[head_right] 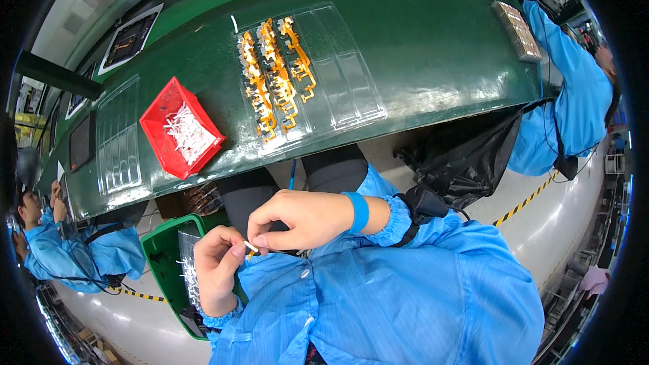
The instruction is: Assembling small electronic components and flexible printed circuits at a manufacturing workstation.
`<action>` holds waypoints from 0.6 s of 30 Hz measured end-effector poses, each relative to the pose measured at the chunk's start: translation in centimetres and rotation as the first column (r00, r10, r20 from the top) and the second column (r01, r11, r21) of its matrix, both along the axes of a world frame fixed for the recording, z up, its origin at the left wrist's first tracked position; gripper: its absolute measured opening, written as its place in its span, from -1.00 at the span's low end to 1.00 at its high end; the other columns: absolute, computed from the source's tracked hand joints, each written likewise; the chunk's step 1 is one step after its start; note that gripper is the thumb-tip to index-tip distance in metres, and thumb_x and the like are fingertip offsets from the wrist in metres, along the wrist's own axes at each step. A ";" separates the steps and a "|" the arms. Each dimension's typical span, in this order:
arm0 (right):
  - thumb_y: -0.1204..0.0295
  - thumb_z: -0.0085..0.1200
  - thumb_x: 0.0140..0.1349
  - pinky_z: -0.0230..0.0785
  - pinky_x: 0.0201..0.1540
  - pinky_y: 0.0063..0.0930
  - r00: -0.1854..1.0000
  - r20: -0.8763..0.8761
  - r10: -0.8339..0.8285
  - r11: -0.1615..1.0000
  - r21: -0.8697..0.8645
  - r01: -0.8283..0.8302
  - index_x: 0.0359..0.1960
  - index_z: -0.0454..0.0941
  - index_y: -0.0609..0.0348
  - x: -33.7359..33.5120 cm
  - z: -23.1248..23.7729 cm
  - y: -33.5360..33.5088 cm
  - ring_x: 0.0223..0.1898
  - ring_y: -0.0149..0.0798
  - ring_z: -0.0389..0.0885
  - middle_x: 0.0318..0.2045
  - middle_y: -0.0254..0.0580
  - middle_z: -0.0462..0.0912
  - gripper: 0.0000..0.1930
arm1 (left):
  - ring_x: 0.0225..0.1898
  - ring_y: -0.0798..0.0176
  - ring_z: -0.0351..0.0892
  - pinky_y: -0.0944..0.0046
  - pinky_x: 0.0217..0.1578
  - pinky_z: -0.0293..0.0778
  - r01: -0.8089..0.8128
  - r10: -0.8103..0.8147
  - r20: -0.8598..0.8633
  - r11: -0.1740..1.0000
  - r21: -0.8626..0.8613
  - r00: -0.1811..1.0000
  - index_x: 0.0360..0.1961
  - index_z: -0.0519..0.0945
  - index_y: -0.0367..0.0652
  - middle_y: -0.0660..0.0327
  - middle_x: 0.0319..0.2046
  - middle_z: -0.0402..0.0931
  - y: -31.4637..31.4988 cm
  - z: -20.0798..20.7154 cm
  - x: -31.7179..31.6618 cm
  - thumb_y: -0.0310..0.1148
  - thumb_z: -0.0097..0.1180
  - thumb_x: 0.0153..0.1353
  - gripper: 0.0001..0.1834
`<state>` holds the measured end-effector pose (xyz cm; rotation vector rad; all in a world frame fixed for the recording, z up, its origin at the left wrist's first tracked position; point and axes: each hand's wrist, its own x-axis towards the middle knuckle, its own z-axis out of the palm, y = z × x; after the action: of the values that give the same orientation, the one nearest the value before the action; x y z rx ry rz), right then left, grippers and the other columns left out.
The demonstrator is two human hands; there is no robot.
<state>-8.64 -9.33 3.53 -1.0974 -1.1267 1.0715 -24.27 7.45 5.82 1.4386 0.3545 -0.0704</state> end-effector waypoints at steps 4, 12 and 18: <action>0.44 0.08 0.31 0.47 -0.27 -0.38 0.990 0.060 -0.127 0.986 -0.101 0.133 -0.26 0.58 0.30 -0.3 0.1 -0.3 -0.35 -0.21 0.68 -0.40 -0.11 0.69 -0.85 | -0.28 0.17 0.46 0.26 -0.29 0.39 -0.471 0.182 0.454 0.562 0.680 0.872 -0.20 0.58 -0.29 0.09 -0.33 0.45 -1.9 -0.2 0.2 -0.56 0.22 0.07 -0.77; 0.46 0.08 0.29 0.46 -0.24 -0.30 0.950 0.192 -0.247 0.963 -0.061 0.262 -0.27 0.59 0.29 -1.4 0.4 -0.4 -0.33 -0.06 0.65 -0.37 -0.09 0.68 -0.86 | -0.34 0.04 0.51 0.15 -0.33 0.42 -0.408 -0.212 0.481 0.310 0.858 0.850 -0.25 0.57 -0.23 0.12 -0.36 0.51 -3.1 -0.8 0.3 -0.64 0.35 -0.07 -0.69; 0.49 0.11 0.26 0.42 -0.20 -0.27 0.881 0.328 -0.341 0.940 0.115 0.321 -0.30 0.59 0.26 -1.8 -0.2 -0.7 -0.31 -0.06 0.61 -0.37 -0.13 0.66 -0.91 | -0.34 0.07 0.59 0.12 -0.26 0.45 -0.465 -0.141 0.572 0.444 0.766 0.808 -0.36 0.57 -0.21 0.18 -0.39 0.55 -3.1 -1.5 0.7 -0.61 0.34 -0.09 -0.76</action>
<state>-10.48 -9.99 3.37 -1.4092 -1.1767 0.5862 -23.62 4.33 4.37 2.3818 -0.0106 0.8625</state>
